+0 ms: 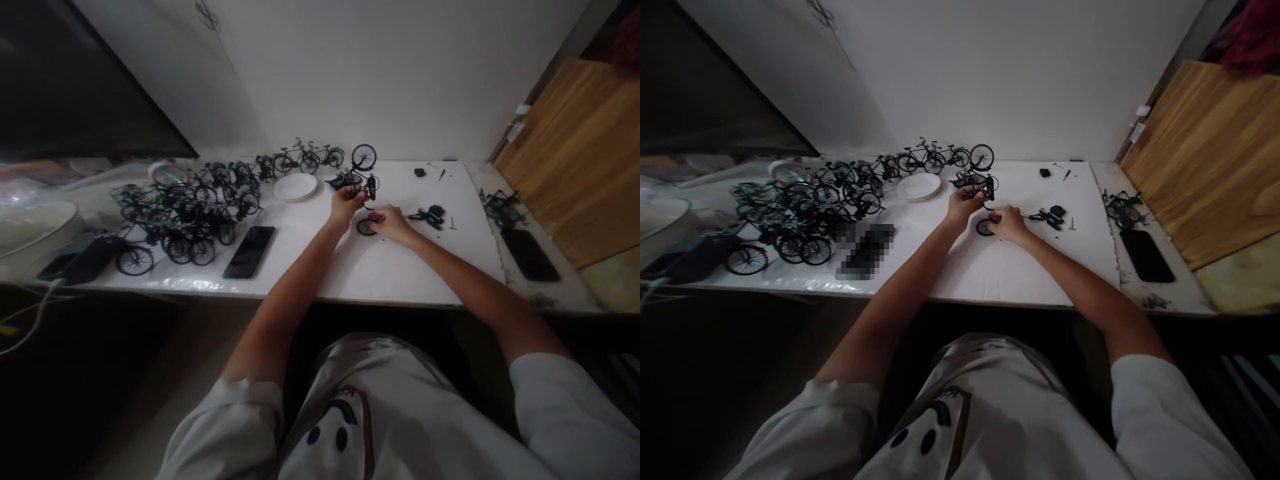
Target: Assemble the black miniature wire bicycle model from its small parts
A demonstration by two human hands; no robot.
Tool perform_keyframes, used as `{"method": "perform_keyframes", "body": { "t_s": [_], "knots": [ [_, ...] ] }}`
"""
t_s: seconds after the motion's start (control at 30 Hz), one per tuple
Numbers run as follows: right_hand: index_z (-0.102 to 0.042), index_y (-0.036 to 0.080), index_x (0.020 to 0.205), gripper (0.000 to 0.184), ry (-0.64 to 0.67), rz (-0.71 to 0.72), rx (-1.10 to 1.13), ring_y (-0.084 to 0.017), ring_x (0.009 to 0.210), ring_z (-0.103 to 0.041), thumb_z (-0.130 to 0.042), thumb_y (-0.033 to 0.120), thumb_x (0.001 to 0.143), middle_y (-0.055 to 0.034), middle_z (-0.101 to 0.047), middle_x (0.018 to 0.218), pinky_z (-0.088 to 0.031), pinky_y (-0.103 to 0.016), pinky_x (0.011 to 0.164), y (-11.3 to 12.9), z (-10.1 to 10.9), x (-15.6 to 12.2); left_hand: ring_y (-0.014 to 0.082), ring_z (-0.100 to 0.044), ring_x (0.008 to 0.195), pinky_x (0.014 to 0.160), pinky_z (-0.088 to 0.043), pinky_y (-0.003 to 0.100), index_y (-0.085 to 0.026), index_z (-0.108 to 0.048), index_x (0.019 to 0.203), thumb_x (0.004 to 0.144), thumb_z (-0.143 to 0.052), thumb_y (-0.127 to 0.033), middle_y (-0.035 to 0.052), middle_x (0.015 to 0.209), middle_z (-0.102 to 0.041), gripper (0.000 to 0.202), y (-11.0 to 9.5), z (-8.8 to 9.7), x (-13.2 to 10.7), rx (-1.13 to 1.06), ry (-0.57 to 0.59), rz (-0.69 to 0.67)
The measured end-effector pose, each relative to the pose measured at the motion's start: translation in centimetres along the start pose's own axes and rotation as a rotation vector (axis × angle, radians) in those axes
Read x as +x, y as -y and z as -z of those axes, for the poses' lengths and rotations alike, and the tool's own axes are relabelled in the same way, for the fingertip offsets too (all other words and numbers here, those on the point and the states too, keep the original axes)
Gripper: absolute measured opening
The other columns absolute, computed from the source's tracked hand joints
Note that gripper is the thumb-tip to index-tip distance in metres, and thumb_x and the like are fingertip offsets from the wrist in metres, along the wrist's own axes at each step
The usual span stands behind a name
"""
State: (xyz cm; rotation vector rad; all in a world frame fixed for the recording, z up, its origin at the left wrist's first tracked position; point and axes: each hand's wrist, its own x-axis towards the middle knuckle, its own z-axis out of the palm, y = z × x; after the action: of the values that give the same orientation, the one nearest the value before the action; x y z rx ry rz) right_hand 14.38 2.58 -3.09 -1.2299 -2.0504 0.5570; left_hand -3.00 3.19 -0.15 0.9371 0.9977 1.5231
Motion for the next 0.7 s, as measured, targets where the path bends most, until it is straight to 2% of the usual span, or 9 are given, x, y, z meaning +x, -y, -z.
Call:
{"method": "perform_keyframes", "body": {
  "t_s": [0.13,0.27,0.4,0.5,0.6,0.7],
  "knots": [
    [-0.086,0.021,0.101,0.02,-0.001,-0.01,-0.14,-0.034,0.113,-0.074,-0.086,0.027,0.083,-0.0124,-0.082,0.107,-0.052,-0.054,0.114,0.4,0.0,-0.3,0.0137,-0.078,0.082,0.079,-0.059,0.026,-0.018,-0.068,0.101,0.088,-0.082,-0.008,0.0052,0.096,-0.082,0.021,0.0,0.0,0.3,0.009,-0.019,-0.013],
    [-0.082,0.021,0.097,0.02,0.015,-0.006,-0.169,-0.035,0.114,-0.07,-0.088,0.033,0.082,-0.013,-0.079,0.109,-0.051,-0.056,0.113,0.7,0.0,-0.5,0.0142,-0.078,0.083,0.077,-0.059,0.025,-0.018,-0.068,0.101,0.087,-0.084,-0.011,0.0061,0.099,-0.082,0.023,0.1,0.2,0.5,0.02,-0.018,-0.027],
    [-0.077,0.02,0.096,0.017,0.023,0.026,-0.152,-0.034,0.113,-0.069,-0.086,0.027,0.083,-0.0122,-0.08,0.111,-0.05,-0.053,0.113,1.3,0.0,-0.8,0.0148,-0.078,0.083,0.075,-0.059,0.025,-0.018,-0.069,0.103,0.087,-0.084,-0.01,0.0065,0.098,-0.082,0.023,0.2,0.4,0.6,0.021,-0.018,-0.043],
    [-0.077,0.02,0.103,0.019,0.05,0.072,-0.11,-0.032,0.114,-0.07,-0.082,0.021,0.085,-0.0102,-0.083,0.113,-0.049,-0.051,0.115,1.8,0.1,-1.1,0.0147,-0.079,0.083,0.075,-0.059,0.025,-0.018,-0.07,0.104,0.088,-0.084,-0.01,0.0063,0.099,-0.082,0.023,0.1,0.5,0.7,0.026,-0.019,-0.049],
    [-0.08,0.019,0.114,0.027,0.059,0.085,-0.09,-0.031,0.117,-0.071,-0.082,0.022,0.087,-0.0107,-0.083,0.116,-0.048,-0.05,0.116,2.2,0.3,-1.2,0.0141,-0.079,0.084,0.076,-0.058,0.024,-0.018,-0.069,0.104,0.087,-0.085,-0.01,0.0058,0.098,-0.082,0.024,0.0,0.5,0.6,0.036,-0.027,-0.051],
    [-0.083,0.018,0.113,0.026,0.09,0.067,-0.114,-0.032,0.119,-0.073,-0.083,0.024,0.088,-0.0112,-0.084,0.114,-0.047,-0.05,0.118,2.2,0.4,-1.1,0.0133,-0.079,0.083,0.076,-0.059,0.023,-0.017,-0.069,0.104,0.089,-0.081,-0.008,0.005,0.096,-0.082,0.022,-0.2,0.4,0.5,0.034,-0.027,-0.046]
  ]
}}
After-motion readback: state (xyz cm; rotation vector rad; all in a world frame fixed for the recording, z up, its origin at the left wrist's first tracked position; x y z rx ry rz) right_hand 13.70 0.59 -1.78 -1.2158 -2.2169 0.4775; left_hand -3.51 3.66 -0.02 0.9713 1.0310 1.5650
